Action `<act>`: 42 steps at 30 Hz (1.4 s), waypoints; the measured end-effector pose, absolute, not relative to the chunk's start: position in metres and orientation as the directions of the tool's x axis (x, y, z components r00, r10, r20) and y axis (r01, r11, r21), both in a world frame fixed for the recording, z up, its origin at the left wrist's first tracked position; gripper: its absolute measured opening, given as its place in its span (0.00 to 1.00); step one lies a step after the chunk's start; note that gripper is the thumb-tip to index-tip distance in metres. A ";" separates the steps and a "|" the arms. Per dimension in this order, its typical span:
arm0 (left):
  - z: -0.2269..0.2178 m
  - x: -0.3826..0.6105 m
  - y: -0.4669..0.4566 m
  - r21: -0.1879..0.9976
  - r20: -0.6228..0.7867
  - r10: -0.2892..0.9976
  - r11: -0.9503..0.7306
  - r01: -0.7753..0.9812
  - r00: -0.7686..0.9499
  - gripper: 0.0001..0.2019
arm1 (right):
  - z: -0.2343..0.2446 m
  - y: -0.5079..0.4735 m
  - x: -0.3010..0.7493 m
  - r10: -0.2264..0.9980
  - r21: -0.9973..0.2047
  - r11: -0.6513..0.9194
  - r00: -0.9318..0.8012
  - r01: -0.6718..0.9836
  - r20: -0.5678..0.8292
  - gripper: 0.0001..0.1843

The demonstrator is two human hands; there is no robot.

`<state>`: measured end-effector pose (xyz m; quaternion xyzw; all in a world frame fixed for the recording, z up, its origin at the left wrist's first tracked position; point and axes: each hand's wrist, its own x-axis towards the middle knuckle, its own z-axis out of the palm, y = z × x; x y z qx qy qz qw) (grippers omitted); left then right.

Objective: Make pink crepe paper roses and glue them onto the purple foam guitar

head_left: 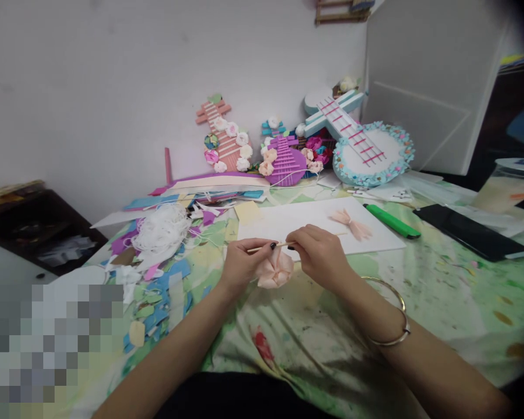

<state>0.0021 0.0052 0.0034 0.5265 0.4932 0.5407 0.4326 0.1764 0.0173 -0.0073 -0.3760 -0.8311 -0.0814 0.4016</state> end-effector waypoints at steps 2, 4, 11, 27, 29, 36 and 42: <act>0.002 0.002 0.005 0.986 0.156 0.986 -0.152 0.064 -0.064 0.07 | -0.008 0.017 0.176 0.576 -0.153 0.685 -0.400 0.712 0.713 0.09; 0.001 0.002 0.006 0.983 0.174 0.983 -0.169 0.075 -0.065 0.07 | -0.009 0.017 0.175 0.592 -0.158 0.676 -0.402 0.720 0.699 0.09; 0.002 0.002 0.005 0.980 0.191 0.978 -0.186 0.065 -0.086 0.07 | -0.005 0.015 0.175 0.598 -0.191 0.697 -0.414 0.691 0.687 0.12; 0.009 -0.002 0.006 0.972 0.228 0.969 -0.222 0.071 -0.093 0.06 | -0.010 0.021 0.178 0.603 -0.295 0.704 -0.325 0.646 0.728 0.10; 0.009 -0.003 0.006 0.968 0.241 0.968 -0.235 0.084 -0.071 0.06 | -0.009 0.021 0.178 0.606 -0.314 0.710 -0.320 0.631 0.728 0.10; 0.003 -0.006 0.008 0.920 0.344 0.938 -0.344 0.185 0.037 0.06 | -0.004 0.017 0.176 0.667 -0.398 0.679 -0.290 0.617 0.686 0.05; 0.004 -0.004 0.004 0.860 0.439 0.891 -0.454 0.234 0.118 0.05 | -0.002 0.015 0.173 0.719 -0.452 0.631 -0.256 0.631 0.646 0.07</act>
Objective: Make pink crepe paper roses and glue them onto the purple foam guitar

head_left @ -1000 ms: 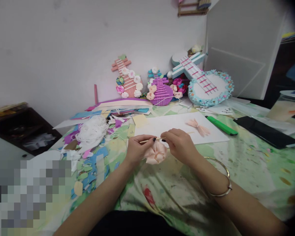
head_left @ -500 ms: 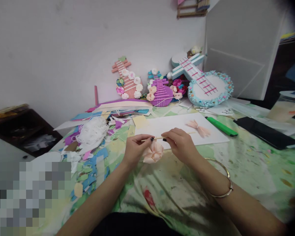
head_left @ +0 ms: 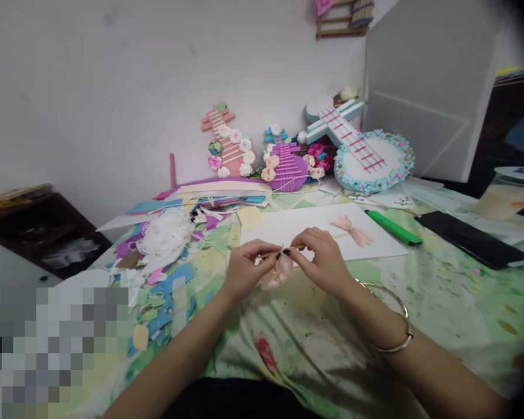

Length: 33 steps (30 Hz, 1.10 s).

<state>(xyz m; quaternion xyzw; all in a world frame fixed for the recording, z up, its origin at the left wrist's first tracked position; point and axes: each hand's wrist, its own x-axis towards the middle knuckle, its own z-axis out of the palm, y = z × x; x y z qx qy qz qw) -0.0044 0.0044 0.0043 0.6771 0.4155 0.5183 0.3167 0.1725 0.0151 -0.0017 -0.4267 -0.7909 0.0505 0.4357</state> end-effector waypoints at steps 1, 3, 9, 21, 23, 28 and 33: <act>0.005 -0.004 0.004 0.847 0.454 0.882 -0.471 0.245 0.128 0.05 | -0.001 0.015 0.172 0.721 -0.456 0.630 -0.254 0.629 0.645 0.08; 0.006 -0.003 0.002 0.822 0.483 0.864 -0.504 0.264 0.144 0.06 | 0.000 0.014 0.171 0.724 -0.470 0.629 -0.246 0.620 0.644 0.08; 0.010 -0.003 -0.004 0.737 0.570 0.807 -0.585 0.340 0.152 0.06 | 0.004 0.010 0.169 0.738 -0.508 0.616 -0.216 0.602 0.639 0.08; 0.007 -0.001 -0.005 0.774 0.553 0.832 -0.535 0.338 0.051 0.06 | 0.007 0.008 0.168 0.759 -0.538 0.595 -0.198 0.597 0.620 0.11; 0.008 0.000 -0.005 0.783 0.547 0.836 -0.529 0.328 0.042 0.06 | 0.007 0.008 0.168 0.759 -0.542 0.598 -0.198 0.591 0.621 0.11; 0.008 0.000 -0.005 0.778 0.557 0.830 -0.537 0.326 0.039 0.06 | 0.007 0.008 0.169 0.751 -0.535 0.618 -0.229 0.576 0.620 0.10; 0.007 0.000 -0.005 0.749 0.589 0.807 -0.566 0.344 0.044 0.05 | 0.005 0.008 0.169 0.741 -0.510 0.637 -0.278 0.578 0.611 0.07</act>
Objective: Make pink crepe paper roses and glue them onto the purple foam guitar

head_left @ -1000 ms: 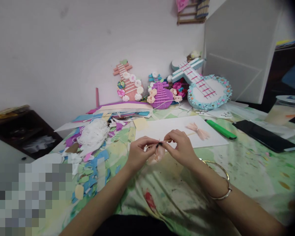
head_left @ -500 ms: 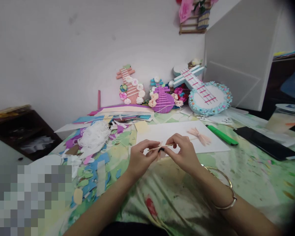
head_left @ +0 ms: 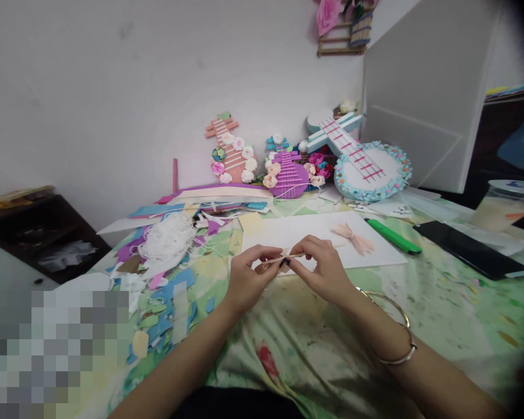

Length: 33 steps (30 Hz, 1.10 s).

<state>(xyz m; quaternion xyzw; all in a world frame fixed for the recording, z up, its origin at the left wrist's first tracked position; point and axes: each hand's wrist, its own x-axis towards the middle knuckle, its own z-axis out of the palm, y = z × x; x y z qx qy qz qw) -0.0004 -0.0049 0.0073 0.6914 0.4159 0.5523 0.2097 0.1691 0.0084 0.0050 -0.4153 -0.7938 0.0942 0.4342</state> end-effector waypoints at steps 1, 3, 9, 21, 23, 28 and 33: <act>0.007 0.000 -0.005 0.734 0.605 0.794 -0.583 0.350 0.053 0.04 | 0.004 0.009 0.169 0.741 -0.508 0.637 -0.279 0.579 0.611 0.07; 0.008 0.000 -0.005 0.690 0.646 0.759 -0.625 0.364 0.079 0.04 | 0.003 0.009 0.169 0.739 -0.506 0.637 -0.274 0.581 0.616 0.08; 0.007 -0.003 -0.004 0.492 0.784 0.595 -0.769 0.409 0.177 0.06 | 0.003 0.009 0.170 0.708 -0.477 0.662 -0.272 0.579 0.652 0.09; 0.008 -0.004 -0.006 0.578 0.717 0.680 -0.702 0.417 0.152 0.03 | 0.004 0.006 0.172 0.633 -0.445 0.760 -0.386 0.473 0.671 0.08; 0.009 -0.004 -0.006 0.652 0.664 0.739 -0.647 0.395 0.114 0.02 | 0.004 0.007 0.173 0.630 -0.471 0.770 -0.401 0.430 0.664 0.12; 0.012 -0.005 -0.004 0.749 0.559 0.821 -0.560 0.354 0.116 0.02 | 0.006 0.011 0.178 0.703 -0.608 0.709 -0.433 0.357 0.565 0.15; 0.010 -0.007 -0.002 0.779 0.502 0.837 -0.546 0.307 0.216 0.03 | 0.010 0.014 0.186 0.755 -0.679 0.621 -0.531 0.390 0.385 0.16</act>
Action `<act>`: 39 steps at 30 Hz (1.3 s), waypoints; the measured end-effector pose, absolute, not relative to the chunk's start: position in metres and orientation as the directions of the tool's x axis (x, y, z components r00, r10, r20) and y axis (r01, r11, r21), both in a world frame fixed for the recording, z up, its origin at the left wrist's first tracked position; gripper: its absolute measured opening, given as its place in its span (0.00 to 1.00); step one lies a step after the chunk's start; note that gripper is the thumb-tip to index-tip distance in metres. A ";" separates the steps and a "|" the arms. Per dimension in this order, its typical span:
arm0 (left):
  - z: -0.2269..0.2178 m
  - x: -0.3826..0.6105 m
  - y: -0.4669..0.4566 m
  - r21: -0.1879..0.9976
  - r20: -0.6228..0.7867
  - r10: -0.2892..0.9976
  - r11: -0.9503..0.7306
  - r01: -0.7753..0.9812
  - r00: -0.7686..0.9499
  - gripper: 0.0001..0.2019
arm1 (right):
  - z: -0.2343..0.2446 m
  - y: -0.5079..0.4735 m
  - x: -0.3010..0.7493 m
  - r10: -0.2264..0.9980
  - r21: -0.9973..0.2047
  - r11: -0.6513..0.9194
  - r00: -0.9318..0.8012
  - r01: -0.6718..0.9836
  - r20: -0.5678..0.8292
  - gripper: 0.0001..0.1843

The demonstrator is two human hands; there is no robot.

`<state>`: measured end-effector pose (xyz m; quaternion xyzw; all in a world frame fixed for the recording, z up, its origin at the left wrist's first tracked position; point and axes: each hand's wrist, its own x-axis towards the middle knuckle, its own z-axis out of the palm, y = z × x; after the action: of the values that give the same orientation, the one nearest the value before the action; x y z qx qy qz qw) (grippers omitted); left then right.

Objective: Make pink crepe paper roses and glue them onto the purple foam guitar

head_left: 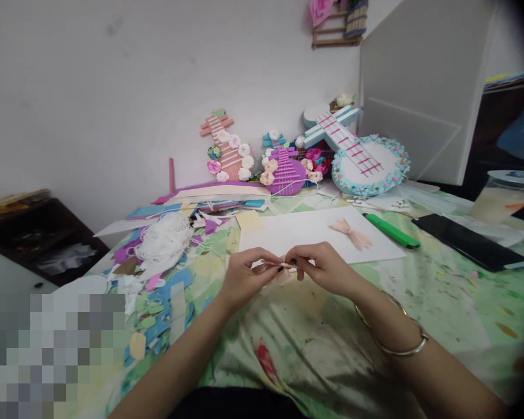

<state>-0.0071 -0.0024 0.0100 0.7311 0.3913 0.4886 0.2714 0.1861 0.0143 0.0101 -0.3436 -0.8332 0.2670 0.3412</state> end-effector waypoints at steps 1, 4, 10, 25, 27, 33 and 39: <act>0.010 -0.007 -0.002 0.780 0.496 0.835 -0.549 0.302 0.237 0.04 | 0.011 0.015 0.188 0.755 -0.692 0.613 -0.543 0.383 0.368 0.15; 0.010 -0.008 -0.003 0.782 0.474 0.829 -0.552 0.290 0.298 0.04 | 0.012 0.017 0.192 0.746 -0.734 0.588 -0.578 0.339 0.330 0.12; 0.013 -0.010 -0.003 0.832 0.431 0.833 -0.516 0.205 0.348 0.04 | 0.014 0.017 0.195 0.706 -0.695 0.639 -0.611 0.331 0.358 0.08; 0.012 -0.013 0.001 0.890 0.377 0.869 -0.436 0.135 0.320 0.05 | 0.016 0.015 0.195 0.683 -0.614 0.705 -0.571 0.354 0.456 0.09; 0.012 -0.013 0.002 0.888 0.380 0.870 -0.439 0.140 0.315 0.06 | 0.016 0.016 0.195 0.698 -0.634 0.691 -0.551 0.347 0.459 0.11; 0.012 -0.011 0.003 0.902 0.360 0.885 -0.411 0.133 0.295 0.06 | 0.015 0.016 0.194 0.680 -0.662 0.683 -0.600 0.309 0.422 0.09; 0.010 -0.010 0.003 0.913 0.338 0.888 -0.390 0.121 0.313 0.08 | 0.015 0.015 0.193 0.656 -0.612 0.715 -0.627 0.338 0.420 0.09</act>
<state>-0.0104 0.0031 0.0105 0.6953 0.3628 0.4602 0.4162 0.1935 0.0152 0.0146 -0.2866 -0.8678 0.2461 0.3230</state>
